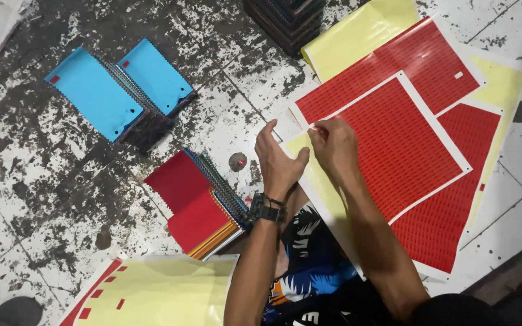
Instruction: The person sits on the floor and assembles notebooks by peeling red adhesive strips from a sheet and applying them to the spine of a notebook. They repeat this process for several notebooks, stacking the finished items.
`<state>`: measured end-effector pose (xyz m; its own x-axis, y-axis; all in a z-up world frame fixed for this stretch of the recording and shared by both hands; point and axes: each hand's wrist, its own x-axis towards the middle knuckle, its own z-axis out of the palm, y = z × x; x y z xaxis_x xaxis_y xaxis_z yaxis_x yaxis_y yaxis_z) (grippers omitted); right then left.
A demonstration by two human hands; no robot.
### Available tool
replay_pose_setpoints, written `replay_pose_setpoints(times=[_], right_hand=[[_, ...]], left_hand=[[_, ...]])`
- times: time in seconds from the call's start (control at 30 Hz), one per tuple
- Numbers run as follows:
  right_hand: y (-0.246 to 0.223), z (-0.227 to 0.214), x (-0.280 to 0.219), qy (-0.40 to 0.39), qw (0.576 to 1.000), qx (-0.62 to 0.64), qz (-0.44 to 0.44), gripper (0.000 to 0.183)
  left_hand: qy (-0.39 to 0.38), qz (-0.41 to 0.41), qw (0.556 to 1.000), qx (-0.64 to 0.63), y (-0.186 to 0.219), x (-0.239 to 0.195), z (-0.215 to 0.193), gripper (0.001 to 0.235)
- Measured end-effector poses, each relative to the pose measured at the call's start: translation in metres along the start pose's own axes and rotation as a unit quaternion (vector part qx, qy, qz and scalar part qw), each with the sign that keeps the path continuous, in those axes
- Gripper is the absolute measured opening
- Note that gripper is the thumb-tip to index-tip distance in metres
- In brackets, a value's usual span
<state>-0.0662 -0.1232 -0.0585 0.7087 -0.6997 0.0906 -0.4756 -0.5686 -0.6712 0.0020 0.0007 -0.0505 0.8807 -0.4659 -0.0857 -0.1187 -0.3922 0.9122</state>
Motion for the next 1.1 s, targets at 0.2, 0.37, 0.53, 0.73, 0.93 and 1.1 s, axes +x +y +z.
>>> replay_pose_setpoints(times=[0.2, 0.37, 0.53, 0.73, 0.93, 1.1], right_hand=[[0.019, 0.018, -0.001, 0.051, 0.998, -0.035, 0.022, 0.014], [0.002, 0.010, -0.003, 0.135, 0.986, 0.036, -0.092, 0.009], [-0.048, -0.004, -0.030, -0.022, 0.910, 0.414, 0.010, 0.019], [-0.098, 0.010, -0.073, -0.124, 0.843, 0.522, 0.051, 0.021], [-0.107, 0.027, -0.069, -0.134, 0.876, 0.460, 0.049, 0.071], [-0.133, 0.035, -0.024, -0.153, 0.892, 0.393, -0.163, 0.027]], left_hand=[[0.028, -0.003, 0.999, -0.025, -0.004, 0.003, 0.002, 0.086], [0.126, -0.008, 0.961, -0.246, -0.004, 0.014, -0.007, 0.053], [0.155, -0.063, 0.812, -0.560, -0.005, 0.024, -0.036, 0.037], [0.196, -0.036, 0.750, -0.630, 0.004, 0.024, -0.053, 0.048], [0.205, 0.004, 0.727, -0.655, 0.013, 0.005, -0.088, 0.047], [0.187, 0.039, 0.868, -0.459, 0.010, -0.022, -0.143, 0.045]])
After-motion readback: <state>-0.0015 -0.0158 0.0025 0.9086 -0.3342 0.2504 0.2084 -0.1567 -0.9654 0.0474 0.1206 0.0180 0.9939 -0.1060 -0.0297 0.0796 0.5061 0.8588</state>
